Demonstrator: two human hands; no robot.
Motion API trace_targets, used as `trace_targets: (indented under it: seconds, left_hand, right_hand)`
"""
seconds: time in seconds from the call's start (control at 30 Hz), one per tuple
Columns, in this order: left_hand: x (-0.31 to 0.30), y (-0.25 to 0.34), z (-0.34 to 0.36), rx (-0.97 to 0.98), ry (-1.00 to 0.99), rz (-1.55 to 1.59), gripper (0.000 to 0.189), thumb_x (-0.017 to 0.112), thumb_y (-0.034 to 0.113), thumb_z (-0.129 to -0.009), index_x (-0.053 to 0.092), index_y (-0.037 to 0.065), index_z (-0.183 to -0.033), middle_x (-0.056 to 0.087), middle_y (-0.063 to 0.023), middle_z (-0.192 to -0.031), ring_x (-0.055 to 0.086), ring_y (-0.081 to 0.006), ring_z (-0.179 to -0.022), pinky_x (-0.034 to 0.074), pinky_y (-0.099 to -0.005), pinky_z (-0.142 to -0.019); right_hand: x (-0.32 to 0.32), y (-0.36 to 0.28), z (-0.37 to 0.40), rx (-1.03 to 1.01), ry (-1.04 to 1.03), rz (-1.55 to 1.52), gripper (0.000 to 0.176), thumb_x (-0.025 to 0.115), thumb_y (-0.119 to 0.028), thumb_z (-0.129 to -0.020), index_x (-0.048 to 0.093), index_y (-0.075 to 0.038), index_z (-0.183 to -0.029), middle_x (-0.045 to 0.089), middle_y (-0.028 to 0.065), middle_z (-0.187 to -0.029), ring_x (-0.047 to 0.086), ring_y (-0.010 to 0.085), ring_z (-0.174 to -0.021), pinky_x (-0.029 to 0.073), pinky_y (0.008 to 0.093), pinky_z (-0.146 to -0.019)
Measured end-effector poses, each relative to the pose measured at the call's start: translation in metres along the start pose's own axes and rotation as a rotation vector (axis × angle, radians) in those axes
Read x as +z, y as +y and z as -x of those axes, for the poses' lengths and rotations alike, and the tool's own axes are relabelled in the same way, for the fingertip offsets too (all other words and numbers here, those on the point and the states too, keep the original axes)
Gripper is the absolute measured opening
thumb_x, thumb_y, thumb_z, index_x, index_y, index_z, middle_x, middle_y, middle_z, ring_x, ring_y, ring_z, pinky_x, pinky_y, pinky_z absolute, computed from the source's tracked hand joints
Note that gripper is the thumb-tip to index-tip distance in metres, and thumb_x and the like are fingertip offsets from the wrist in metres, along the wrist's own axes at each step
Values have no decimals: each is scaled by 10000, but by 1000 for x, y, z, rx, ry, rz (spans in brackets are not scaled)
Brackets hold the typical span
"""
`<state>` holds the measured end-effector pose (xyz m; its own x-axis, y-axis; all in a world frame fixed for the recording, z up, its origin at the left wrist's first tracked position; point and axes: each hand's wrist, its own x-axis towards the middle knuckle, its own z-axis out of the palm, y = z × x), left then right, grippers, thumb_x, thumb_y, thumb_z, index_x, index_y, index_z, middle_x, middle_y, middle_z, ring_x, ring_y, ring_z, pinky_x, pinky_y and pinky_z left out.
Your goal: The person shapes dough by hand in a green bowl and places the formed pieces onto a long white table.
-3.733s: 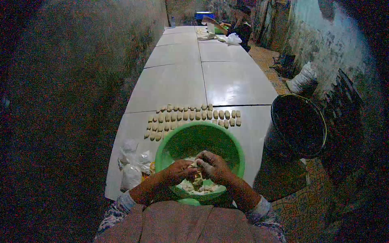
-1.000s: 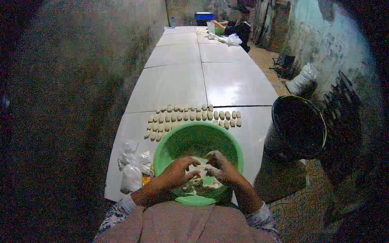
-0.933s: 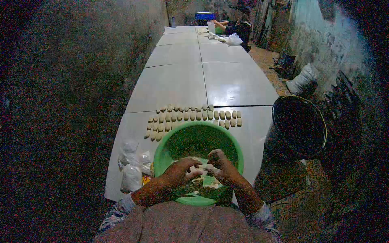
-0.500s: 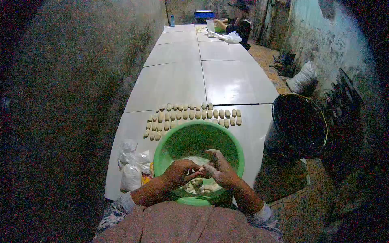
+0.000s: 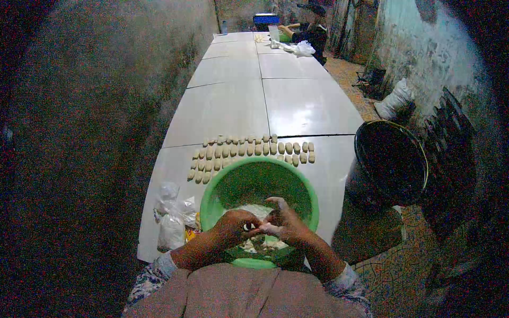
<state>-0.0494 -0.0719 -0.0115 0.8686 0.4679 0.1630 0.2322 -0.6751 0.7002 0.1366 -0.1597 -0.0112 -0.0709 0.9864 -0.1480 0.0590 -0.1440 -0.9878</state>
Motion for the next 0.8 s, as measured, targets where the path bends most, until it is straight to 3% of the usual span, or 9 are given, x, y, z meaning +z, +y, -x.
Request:
trace_targets:
  seconds: [0.13,0.23,0.33,0.43,0.57,0.7,0.77,0.8]
  left_hand:
    - [5,-9,0,99,-100,-2,145,694,189,-764,626,64,-793,615,-118,-753,601,-276,-694,474,-376,-617]
    - [-3,-1,0,156,-200,44,152,693,161,-753,585,53,-746,589,-118,-724,586,-279,-669,455,-380,-596]
    - [-2,-2,0,185,-230,161,187,677,152,-752,539,30,-722,550,-130,-686,545,-292,-636,423,-392,-579]
    - [-8,1,1,82,-357,303,194,669,146,-766,529,12,-752,522,-123,-679,509,-249,-626,420,-376,-604]
    - [-6,-2,3,121,-355,314,183,650,135,-780,521,6,-799,511,-131,-695,495,-235,-633,420,-366,-616]
    - [-11,-2,4,58,-376,402,187,647,139,-786,511,11,-806,515,-131,-710,504,-249,-638,424,-370,-621]
    - [-19,-11,4,43,-310,220,185,668,147,-771,545,21,-829,555,-144,-756,549,-261,-680,438,-376,-636]
    - [-18,-12,2,44,-312,219,185,668,147,-771,545,21,-829,555,-144,-756,549,-261,-680,438,-376,-636]
  right_hand:
    - [0,-3,2,-41,-88,119,605,665,-88,-828,277,-61,-1290,555,120,-988,555,171,-890,467,319,-782]
    - [-3,-6,2,13,-306,226,586,662,-91,-829,289,-53,-1280,616,129,-975,603,184,-918,461,328,-818]
    - [-3,-1,3,-23,-346,87,576,663,-93,-830,295,-54,-1272,615,134,-994,602,187,-951,459,338,-833]
    - [-3,-16,7,-35,-372,90,520,643,-133,-852,316,-48,-1247,605,140,-1031,594,199,-983,455,349,-843]
    - [-5,-9,6,5,-404,168,439,595,-169,-889,337,-46,-1222,585,145,-1073,590,202,-987,452,350,-844]
    - [-7,-9,9,26,-368,80,388,576,-157,-899,357,-63,-1205,580,151,-1078,585,200,-982,448,343,-843]
    - [-11,-27,12,271,-148,172,449,609,-140,-866,361,-59,-1232,605,142,-989,597,225,-935,465,355,-824]
    - [-10,-22,10,271,-146,170,449,609,-140,-866,361,-59,-1232,605,142,-989,597,225,-935,465,355,-824]
